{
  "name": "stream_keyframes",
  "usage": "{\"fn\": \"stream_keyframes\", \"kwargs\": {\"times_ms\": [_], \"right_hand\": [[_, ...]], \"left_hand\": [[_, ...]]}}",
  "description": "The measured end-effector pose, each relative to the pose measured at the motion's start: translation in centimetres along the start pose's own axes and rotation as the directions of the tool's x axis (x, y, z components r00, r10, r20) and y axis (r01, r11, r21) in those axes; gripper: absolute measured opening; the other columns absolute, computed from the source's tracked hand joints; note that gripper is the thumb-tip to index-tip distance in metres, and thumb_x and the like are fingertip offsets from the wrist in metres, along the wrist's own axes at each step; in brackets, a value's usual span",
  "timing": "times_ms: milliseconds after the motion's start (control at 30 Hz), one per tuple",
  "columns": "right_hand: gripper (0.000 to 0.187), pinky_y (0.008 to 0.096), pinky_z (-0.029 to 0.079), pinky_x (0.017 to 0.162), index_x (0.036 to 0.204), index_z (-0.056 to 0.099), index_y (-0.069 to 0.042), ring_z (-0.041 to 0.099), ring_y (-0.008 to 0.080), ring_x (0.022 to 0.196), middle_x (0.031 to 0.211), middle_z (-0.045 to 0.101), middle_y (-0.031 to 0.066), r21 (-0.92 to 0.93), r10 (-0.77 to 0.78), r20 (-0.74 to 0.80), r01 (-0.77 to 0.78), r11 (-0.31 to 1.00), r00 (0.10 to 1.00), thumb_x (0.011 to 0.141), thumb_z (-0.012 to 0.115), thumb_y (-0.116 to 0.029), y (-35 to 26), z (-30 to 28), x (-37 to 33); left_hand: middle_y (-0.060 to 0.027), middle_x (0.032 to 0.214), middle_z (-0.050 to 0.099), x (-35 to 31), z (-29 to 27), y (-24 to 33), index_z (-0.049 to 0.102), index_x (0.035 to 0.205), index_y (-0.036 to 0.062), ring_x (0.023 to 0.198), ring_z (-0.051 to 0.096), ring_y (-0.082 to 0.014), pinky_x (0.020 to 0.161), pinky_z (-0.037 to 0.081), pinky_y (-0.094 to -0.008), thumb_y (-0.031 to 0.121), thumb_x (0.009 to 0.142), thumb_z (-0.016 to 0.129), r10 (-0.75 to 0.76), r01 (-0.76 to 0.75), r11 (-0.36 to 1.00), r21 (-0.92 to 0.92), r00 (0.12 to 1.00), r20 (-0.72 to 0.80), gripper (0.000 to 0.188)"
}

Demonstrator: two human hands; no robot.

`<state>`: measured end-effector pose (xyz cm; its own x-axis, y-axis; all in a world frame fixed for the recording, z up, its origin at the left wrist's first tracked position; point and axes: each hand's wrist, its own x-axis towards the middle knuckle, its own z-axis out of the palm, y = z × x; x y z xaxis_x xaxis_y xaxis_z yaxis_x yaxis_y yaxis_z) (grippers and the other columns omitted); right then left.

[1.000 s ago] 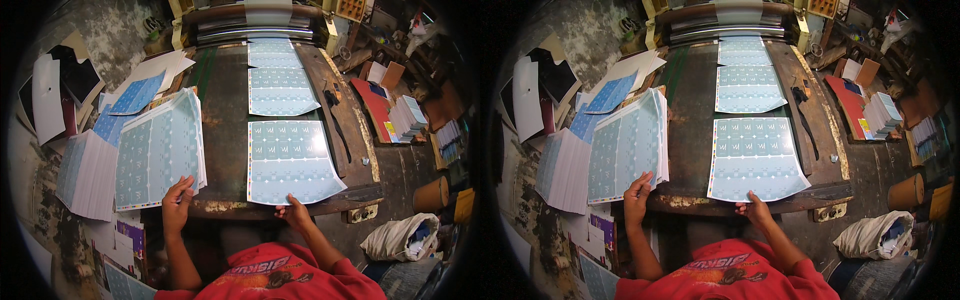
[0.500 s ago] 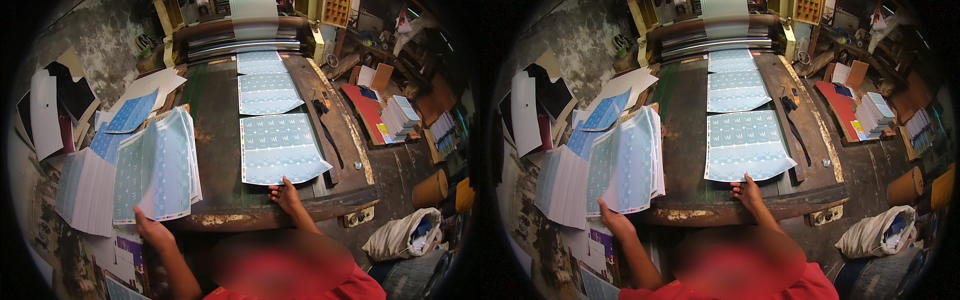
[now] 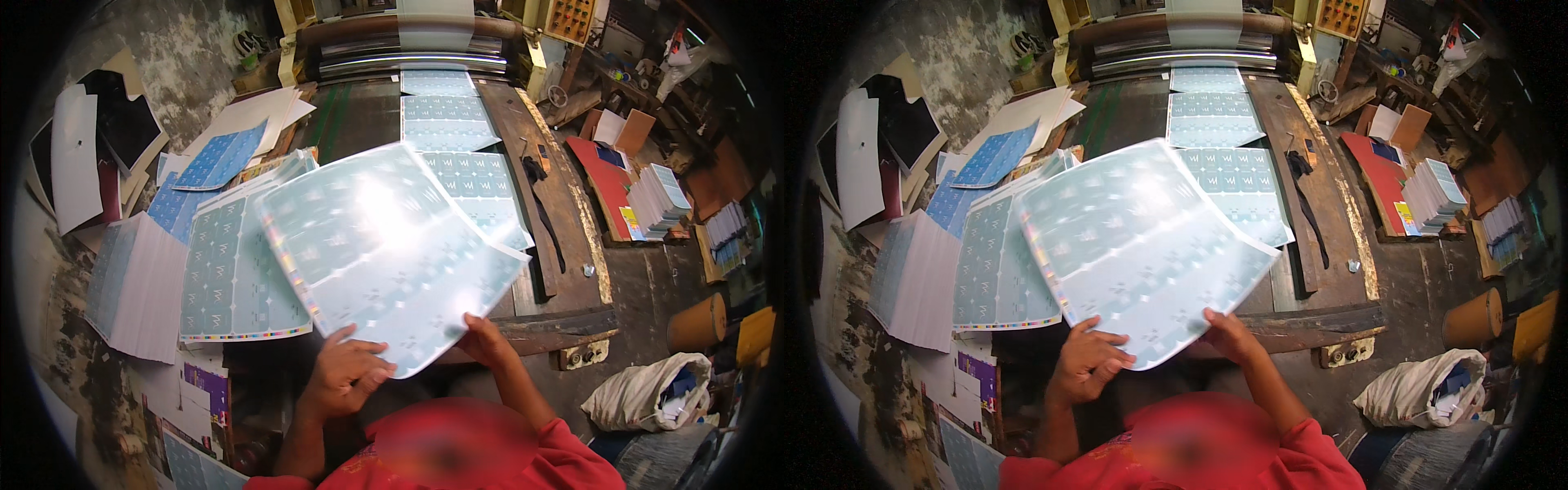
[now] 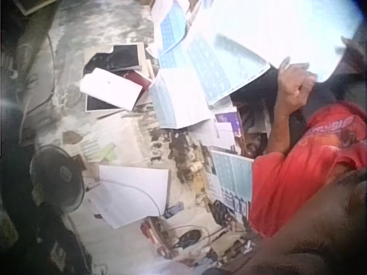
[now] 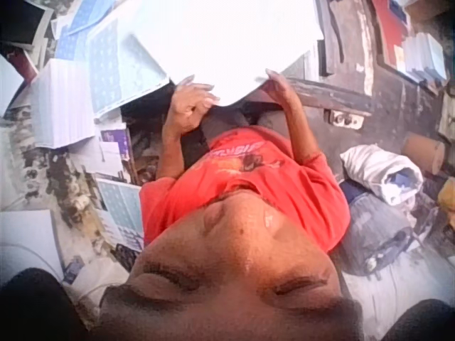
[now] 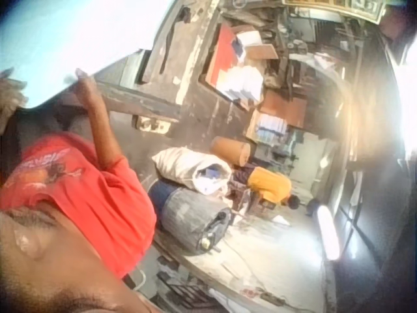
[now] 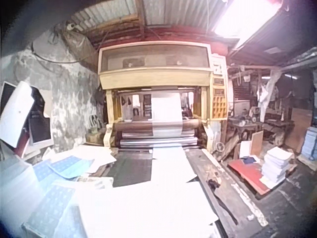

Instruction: The person organizes printed paper sheets on a workshop table, aligning them into stacks and placing them onto a moving conveyor belt of a machine.

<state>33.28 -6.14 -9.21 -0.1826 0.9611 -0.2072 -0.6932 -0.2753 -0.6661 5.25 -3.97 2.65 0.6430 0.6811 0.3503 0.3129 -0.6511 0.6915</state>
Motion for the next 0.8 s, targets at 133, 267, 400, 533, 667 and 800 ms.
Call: {"fn": "stream_keyframes", "kwargs": {"times_ms": [133,267,400,533,667,800], "right_hand": [[0.051,0.0359,0.054,0.072,0.128,0.047,-0.001,0.063,0.0215,0.082,0.107,0.061,0.01,0.076,0.073,-0.19,-0.059,0.995,0.979,0.085,0.07,-0.015,2.3,-4.0,-1.5],[0.037,0.0319,0.049,0.062,0.115,0.053,0.002,0.062,0.0218,0.069,0.086,0.063,0.0121,0.08,0.137,-0.362,-0.115,0.99,0.922,0.091,0.064,-0.024,6.5,-6.7,-4.7],[0.037,0.0335,0.05,0.065,0.115,0.054,-0.001,0.06,0.0208,0.066,0.086,0.063,0.0124,0.063,0.167,-0.459,-0.155,0.986,0.873,0.094,0.061,-0.03,10.5,-8.4,-8.7],[0.043,0.0323,0.05,0.064,0.118,0.052,0.0,0.062,0.0232,0.066,0.086,0.063,0.0147,-0.01,0.109,-0.505,-0.133,0.991,0.856,0.096,0.058,-0.036,9.8,-5.4,-9.9],[0.045,0.0401,0.052,0.071,0.115,0.052,-0.001,0.058,0.0217,0.062,0.079,0.064,0.0132,0.183,0.154,-0.423,-0.082,0.98,0.893,0.097,0.055,-0.042,9.2,-6.5,-7.9],[0.049,0.0432,0.053,0.076,0.115,0.052,-0.001,0.058,0.0203,0.061,0.077,0.064,0.0129,0.193,0.138,-0.436,-0.057,0.98,0.889,0.097,0.051,-0.047,7.2,-6.8,-5.8]], "left_hand": [[-0.0063,0.115,0.068,2.2,0.5,2.9,0.066,0.113,0.0125,0.117,0.061,-0.0262,0.107,0.035,-0.0522,0.052,0.092,0.057,0.137,-0.105,0.972,-0.208,0.98,0.147,0.046],[-0.0177,0.135,0.056,5.0,-1.1,9.5,0.056,0.127,-0.0036,0.127,0.052,-0.036,0.106,0.035,-0.0534,0.065,0.092,0.044,0.407,-0.25,0.461,-0.851,0.912,-0.047,0.078],[-0.0295,0.116,0.058,5.0,3.1,15.6,0.055,0.126,-0.003,0.122,0.05,-0.0415,0.102,0.042,-0.0485,0.069,0.064,0.076,0.328,-0.361,-0.073,-0.93,0.871,-0.365,0.098],[-0.0309,0.125,0.054,4.2,1.7,14.6,0.048,0.136,-0.002,0.125,0.048,-0.0425,0.107,0.037,-0.0479,0.071,0.065,0.073,0.483,-0.124,0.069,-0.99,0.872,-0.076,0.105],[-0.0276,0.135,0.051,2.6,1.9,11.2,0.05,0.134,-0.0041,0.127,0.049,-0.0418,0.107,0.035,-0.0508,0.067,0.087,0.044,0.702,-0.355,0.585,-0.729,0.673,0.235,0.086],[-0.0223,0.138,0.051,2.6,-1.8,7.1,0.051,0.133,0.0,0.133,0.043,-0.0428,0.112,0.026,-0.0541,0.073,0.079,0.052,0.26,-0.276,0.961,0.027,0.932,0.252,0.091]]}}
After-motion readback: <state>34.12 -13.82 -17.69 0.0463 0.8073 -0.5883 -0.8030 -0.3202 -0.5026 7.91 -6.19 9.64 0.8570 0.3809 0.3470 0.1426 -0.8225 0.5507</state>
